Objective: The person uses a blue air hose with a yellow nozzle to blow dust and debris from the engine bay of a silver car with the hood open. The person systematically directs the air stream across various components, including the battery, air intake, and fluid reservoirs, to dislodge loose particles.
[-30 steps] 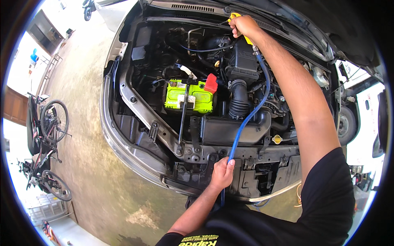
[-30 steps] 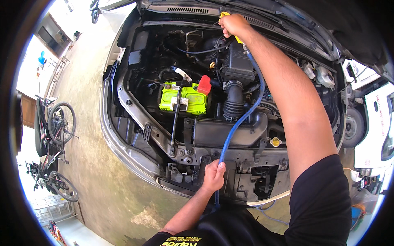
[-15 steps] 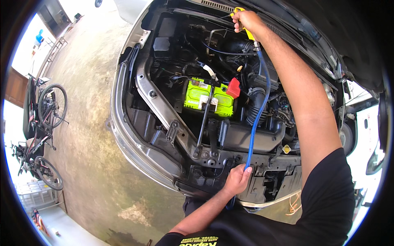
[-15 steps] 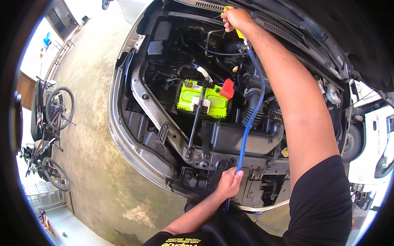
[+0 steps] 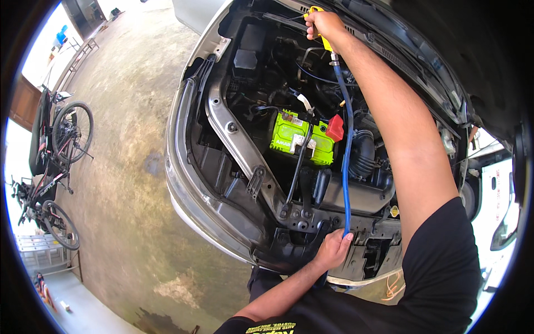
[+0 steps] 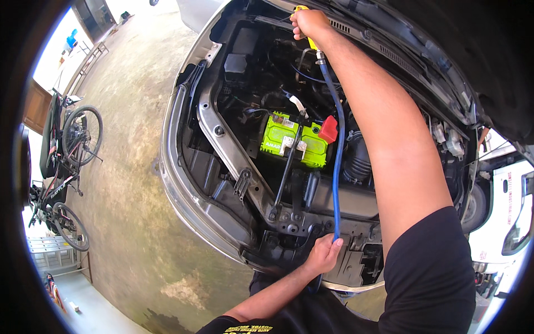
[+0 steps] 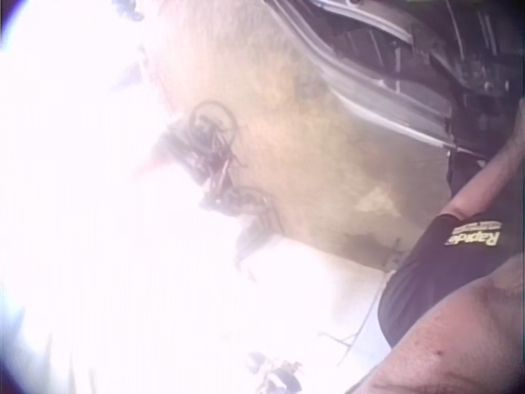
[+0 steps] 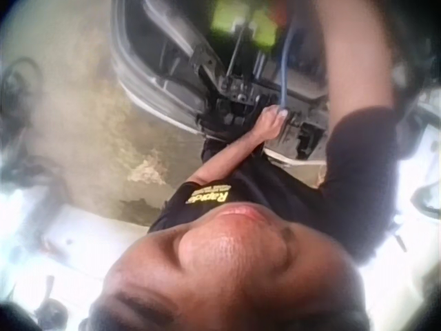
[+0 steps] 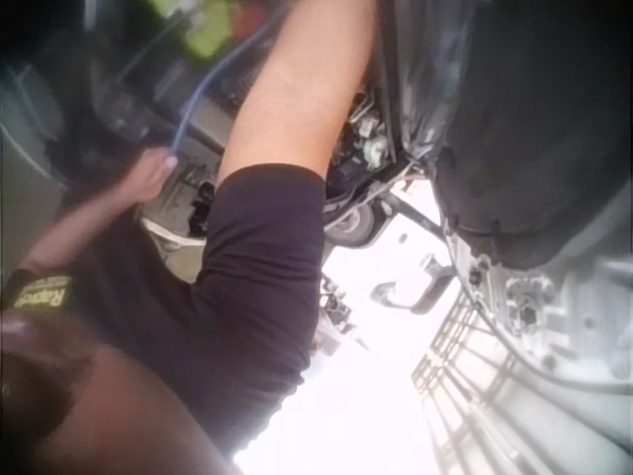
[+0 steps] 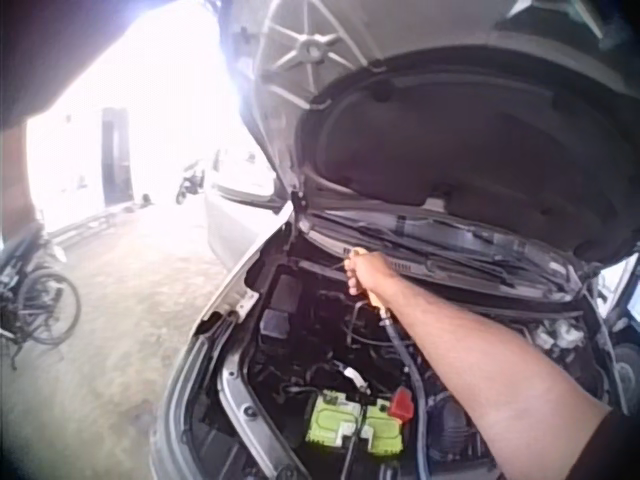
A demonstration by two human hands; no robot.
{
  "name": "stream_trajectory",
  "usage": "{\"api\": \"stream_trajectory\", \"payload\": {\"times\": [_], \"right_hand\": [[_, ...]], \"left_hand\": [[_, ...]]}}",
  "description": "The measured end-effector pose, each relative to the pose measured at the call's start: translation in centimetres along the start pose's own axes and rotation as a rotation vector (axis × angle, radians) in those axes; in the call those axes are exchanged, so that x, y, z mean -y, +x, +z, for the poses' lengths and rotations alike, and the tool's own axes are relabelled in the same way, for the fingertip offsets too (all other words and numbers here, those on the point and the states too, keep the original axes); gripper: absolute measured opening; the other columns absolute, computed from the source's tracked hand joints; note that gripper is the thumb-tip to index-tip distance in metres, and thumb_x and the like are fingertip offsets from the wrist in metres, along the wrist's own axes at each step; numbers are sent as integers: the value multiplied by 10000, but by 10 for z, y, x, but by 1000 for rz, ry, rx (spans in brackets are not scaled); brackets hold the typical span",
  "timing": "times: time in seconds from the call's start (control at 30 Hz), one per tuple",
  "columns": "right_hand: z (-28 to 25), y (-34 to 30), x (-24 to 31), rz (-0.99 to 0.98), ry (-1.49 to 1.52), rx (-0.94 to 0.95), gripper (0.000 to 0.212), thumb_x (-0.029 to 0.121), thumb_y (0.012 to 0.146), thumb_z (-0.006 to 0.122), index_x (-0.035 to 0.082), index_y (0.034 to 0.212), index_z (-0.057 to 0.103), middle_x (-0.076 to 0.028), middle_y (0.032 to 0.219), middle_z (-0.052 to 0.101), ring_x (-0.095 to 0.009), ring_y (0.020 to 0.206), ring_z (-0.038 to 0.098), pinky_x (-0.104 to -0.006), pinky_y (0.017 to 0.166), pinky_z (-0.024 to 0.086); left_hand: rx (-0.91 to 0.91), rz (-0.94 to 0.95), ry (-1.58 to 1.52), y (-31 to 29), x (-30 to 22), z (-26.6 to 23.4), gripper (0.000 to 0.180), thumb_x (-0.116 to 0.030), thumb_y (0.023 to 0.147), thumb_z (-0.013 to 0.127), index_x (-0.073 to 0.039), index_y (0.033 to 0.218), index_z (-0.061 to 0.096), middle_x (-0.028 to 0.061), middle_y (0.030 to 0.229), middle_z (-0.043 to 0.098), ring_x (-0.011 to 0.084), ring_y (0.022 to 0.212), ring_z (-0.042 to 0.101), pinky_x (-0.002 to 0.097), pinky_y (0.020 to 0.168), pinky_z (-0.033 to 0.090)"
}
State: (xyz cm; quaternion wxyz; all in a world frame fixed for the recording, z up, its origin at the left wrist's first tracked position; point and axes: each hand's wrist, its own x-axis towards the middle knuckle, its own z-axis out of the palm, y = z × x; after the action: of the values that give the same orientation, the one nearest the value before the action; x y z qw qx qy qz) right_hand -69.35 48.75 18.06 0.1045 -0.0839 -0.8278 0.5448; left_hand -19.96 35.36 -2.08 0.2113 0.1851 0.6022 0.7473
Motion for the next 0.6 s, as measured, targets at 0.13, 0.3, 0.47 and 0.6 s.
{"api": "stream_trajectory", "payload": {"times": [0.13,0.3,0.47,0.6], "right_hand": [[-31,-15,-12,-2,-67,-49,263,223,925,668,-31,973,711,-84,814,707,-163,656,686,-322,646,581],[-116,-51,-16,93,-239,-75,257,243,921,682,-13,910,710,-98,760,714,-197,604,688,-342,606,568],[-228,-96,-50,202,-208,-129,242,207,906,674,-27,846,659,-91,739,650,-191,591,631,-343,575,557],[-270,-129,-71,240,-138,-172,226,193,907,665,-24,846,649,-91,733,630,-192,589,610,-346,574,552]], "left_hand": [[-41,6,-5,-5,-3,6,315,-231,1074,519,19,884,541,220,781,573,458,741,586,483,667,466],[-71,-8,61,-2,13,13,365,-264,1072,531,7,828,531,193,707,540,427,643,558,461,607,446],[-88,-6,115,-2,10,21,391,-278,1071,534,0,795,523,148,652,496,310,573,502,428,574,424],[-91,2,159,-4,13,23,402,-283,1071,519,-2,784,512,127,642,484,283,575,490,411,575,411]]}}
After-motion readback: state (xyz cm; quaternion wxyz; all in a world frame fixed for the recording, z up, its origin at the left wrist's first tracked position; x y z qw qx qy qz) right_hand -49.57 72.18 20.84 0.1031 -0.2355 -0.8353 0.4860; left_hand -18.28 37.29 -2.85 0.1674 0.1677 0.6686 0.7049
